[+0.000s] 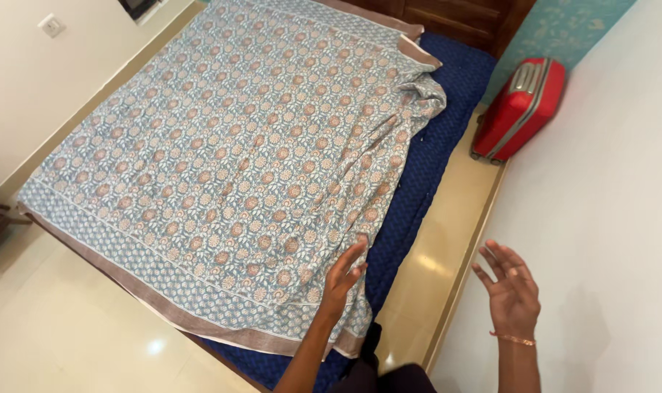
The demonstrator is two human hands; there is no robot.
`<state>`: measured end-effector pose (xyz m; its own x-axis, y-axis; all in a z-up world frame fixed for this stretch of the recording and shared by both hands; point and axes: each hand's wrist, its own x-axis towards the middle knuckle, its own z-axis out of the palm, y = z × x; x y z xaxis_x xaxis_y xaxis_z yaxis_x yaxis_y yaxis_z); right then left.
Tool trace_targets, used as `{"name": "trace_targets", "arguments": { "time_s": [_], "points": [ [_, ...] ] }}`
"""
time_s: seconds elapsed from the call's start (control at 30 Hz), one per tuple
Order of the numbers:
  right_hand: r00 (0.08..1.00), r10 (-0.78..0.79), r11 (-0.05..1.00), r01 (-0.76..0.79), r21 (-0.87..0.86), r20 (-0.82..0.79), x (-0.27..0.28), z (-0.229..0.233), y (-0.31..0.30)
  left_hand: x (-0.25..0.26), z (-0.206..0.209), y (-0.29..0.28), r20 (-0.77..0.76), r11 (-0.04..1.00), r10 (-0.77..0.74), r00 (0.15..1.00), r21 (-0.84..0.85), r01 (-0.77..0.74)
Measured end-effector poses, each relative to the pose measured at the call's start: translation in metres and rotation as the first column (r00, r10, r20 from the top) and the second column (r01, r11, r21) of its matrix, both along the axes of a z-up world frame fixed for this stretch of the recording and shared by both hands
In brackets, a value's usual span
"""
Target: The person folds a yellow checkered blanket on a bed, then folds a patterned bedsheet. The person uses both hands to align and fold the items neatly on the bed surface.
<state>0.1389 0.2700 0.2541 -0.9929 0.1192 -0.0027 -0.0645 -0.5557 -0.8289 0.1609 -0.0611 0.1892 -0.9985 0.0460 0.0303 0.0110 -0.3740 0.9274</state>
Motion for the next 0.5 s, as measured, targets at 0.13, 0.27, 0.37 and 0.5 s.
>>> {"name": "trace_targets", "arguments": {
  "time_s": [0.13,0.27,0.37,0.5],
  "points": [
    [1.000,-0.010,1.000,0.010,0.015,0.007,0.064,-0.005,-0.026,0.066,-0.017,-0.034,-0.041,1.000,-0.011,0.999,0.000,0.011],
    [1.000,-0.019,0.999,0.020,0.048,-0.013,0.138,-0.012,-0.053,0.138,-0.038,-0.067,-0.036,0.999,-0.022,0.999,0.025,0.023],
    [0.999,-0.031,0.998,0.032,0.047,-0.012,0.202,-0.017,-0.077,0.199,-0.053,-0.091,-0.061,0.999,-0.026,0.998,0.041,0.029],
    [0.999,-0.051,0.997,0.050,0.063,0.005,0.282,-0.012,-0.115,0.279,-0.053,-0.126,-0.037,0.997,-0.061,0.997,0.046,0.062]
  ]
}}
